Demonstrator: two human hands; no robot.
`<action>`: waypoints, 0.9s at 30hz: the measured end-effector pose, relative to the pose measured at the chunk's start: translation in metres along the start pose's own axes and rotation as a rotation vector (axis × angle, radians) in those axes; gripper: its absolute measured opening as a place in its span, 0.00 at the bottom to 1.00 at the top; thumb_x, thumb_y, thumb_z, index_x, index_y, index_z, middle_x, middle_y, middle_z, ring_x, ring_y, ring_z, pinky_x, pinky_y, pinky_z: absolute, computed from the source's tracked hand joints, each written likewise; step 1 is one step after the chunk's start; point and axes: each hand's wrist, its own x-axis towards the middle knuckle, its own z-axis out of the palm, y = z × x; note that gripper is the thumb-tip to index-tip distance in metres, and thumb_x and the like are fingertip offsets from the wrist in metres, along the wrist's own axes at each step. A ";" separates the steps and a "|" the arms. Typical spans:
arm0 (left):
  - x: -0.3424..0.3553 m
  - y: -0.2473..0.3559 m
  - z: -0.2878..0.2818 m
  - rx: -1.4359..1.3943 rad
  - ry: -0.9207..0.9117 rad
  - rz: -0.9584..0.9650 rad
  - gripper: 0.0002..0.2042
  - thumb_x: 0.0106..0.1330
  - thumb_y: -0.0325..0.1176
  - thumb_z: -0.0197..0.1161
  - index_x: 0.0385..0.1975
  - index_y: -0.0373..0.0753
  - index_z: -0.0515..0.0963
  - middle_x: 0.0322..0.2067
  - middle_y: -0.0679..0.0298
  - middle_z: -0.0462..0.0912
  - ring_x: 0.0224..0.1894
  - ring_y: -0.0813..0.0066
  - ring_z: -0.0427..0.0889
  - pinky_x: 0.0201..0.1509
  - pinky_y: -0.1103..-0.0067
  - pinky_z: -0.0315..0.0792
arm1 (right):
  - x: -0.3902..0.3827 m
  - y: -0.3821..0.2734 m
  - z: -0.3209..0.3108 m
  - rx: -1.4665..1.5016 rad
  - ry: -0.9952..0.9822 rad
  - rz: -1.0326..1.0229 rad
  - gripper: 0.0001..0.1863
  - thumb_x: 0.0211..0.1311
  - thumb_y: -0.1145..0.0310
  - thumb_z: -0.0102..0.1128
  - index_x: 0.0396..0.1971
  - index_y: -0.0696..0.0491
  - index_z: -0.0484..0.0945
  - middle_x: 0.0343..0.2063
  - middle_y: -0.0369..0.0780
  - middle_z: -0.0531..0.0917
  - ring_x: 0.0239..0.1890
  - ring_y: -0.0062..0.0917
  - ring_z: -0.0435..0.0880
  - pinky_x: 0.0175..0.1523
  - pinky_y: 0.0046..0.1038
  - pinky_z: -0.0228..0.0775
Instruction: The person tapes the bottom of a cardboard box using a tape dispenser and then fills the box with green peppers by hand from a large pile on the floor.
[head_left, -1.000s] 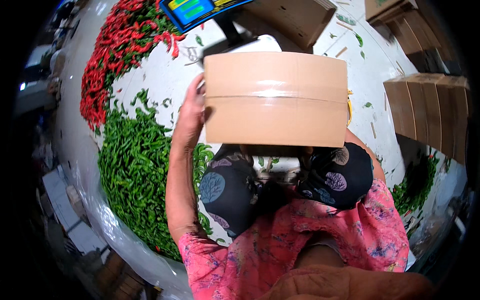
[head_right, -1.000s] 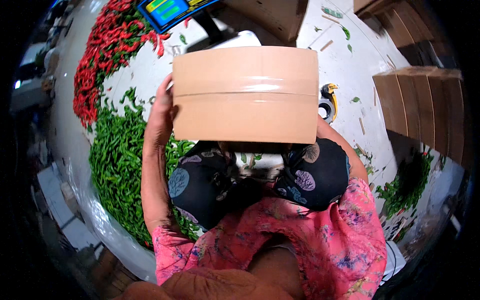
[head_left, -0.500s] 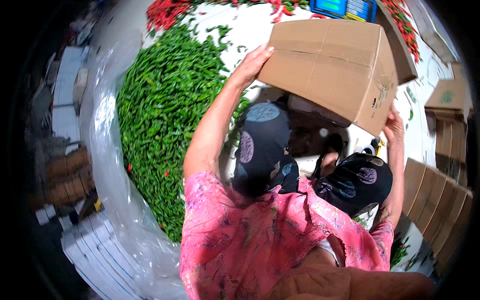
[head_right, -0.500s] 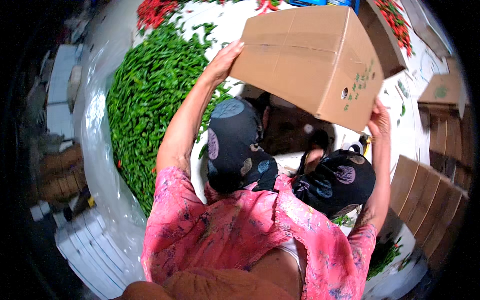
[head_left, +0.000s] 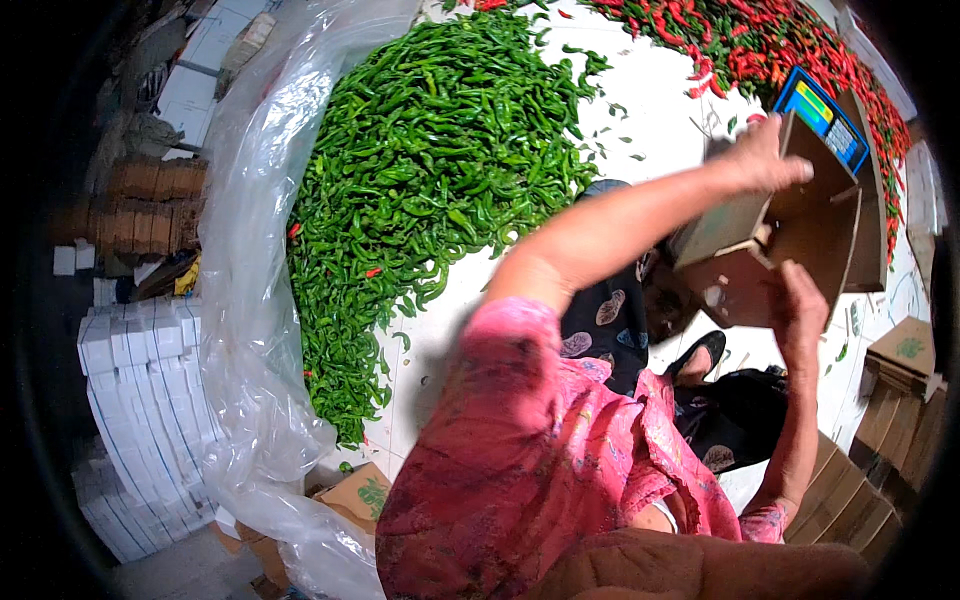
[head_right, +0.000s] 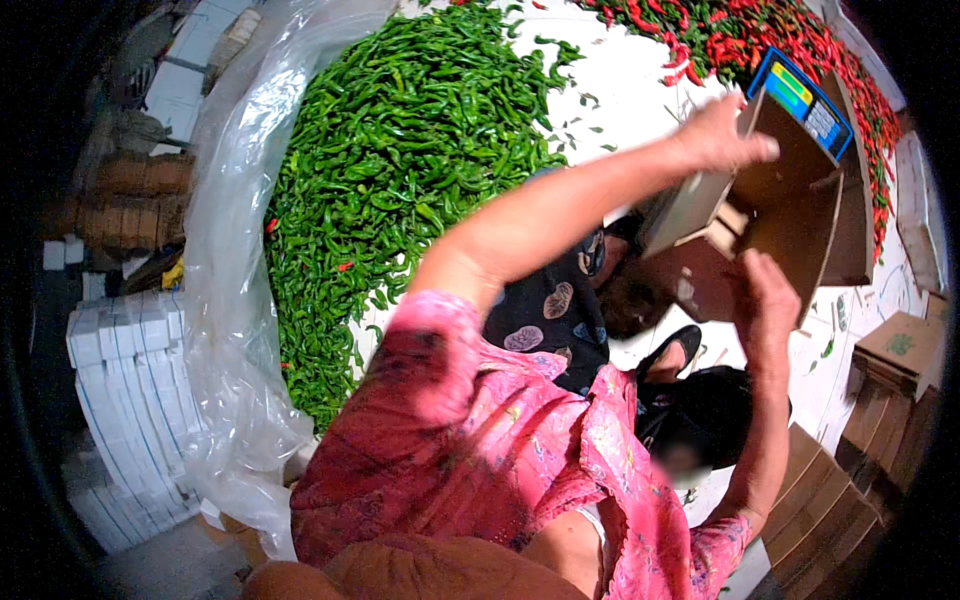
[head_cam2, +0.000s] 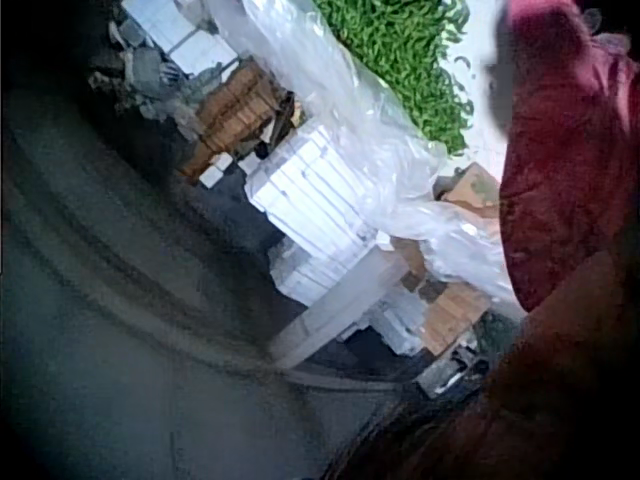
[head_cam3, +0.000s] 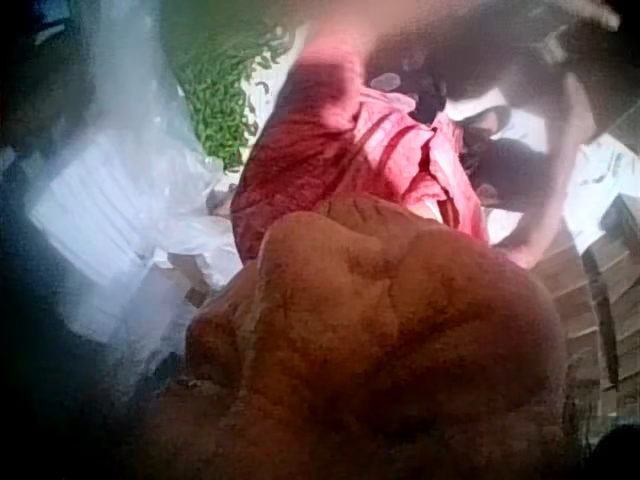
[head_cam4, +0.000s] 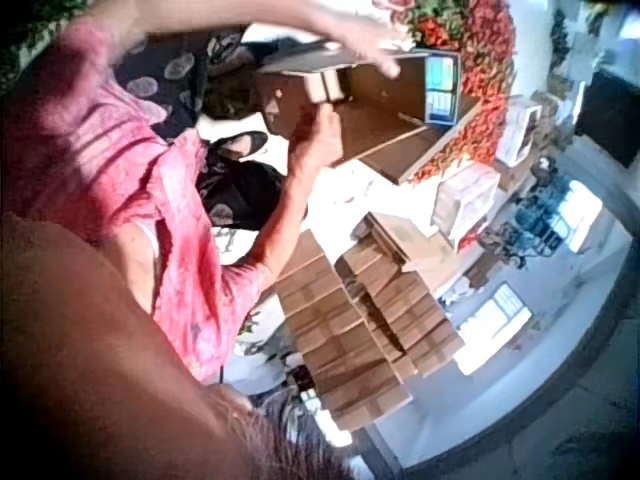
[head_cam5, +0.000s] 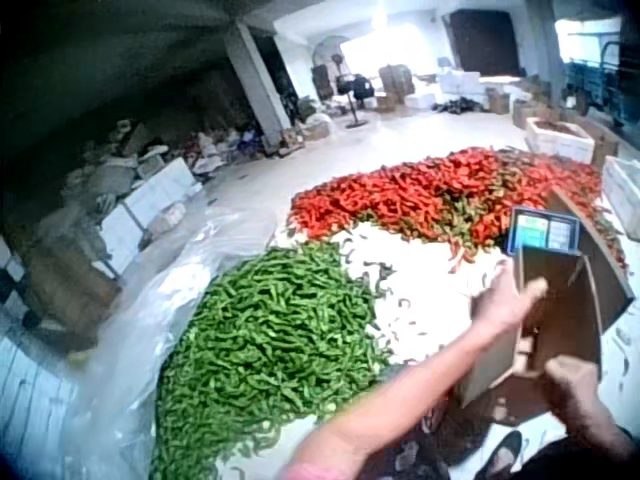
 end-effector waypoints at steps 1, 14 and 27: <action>0.000 0.002 0.020 0.090 0.002 -0.082 0.56 0.50 0.60 0.72 0.69 0.27 0.50 0.65 0.36 0.60 0.68 0.44 0.63 0.71 0.60 0.61 | -0.005 0.002 0.007 -0.094 -0.069 -0.001 0.09 0.53 0.80 0.61 0.32 0.55 0.72 0.28 0.46 0.75 0.33 0.42 0.79 0.38 0.37 0.72; 0.029 -0.095 0.077 0.329 -0.106 -0.072 0.27 0.61 0.41 0.58 0.59 0.34 0.68 0.57 0.42 0.72 0.57 0.42 0.75 0.61 0.55 0.69 | 0.007 0.066 0.041 -0.017 -0.058 -0.193 0.25 0.60 0.47 0.65 0.47 0.52 0.78 0.51 0.53 0.78 0.54 0.49 0.75 0.57 0.44 0.68; -0.006 -0.155 0.054 -0.478 -0.093 -0.342 0.25 0.73 0.47 0.55 0.54 0.28 0.72 0.43 0.59 0.83 0.46 0.65 0.80 0.52 0.70 0.74 | -0.036 0.194 0.018 1.089 0.004 0.973 0.25 0.67 0.53 0.60 0.47 0.62 0.79 0.36 0.45 0.87 0.36 0.30 0.88 0.44 0.32 0.82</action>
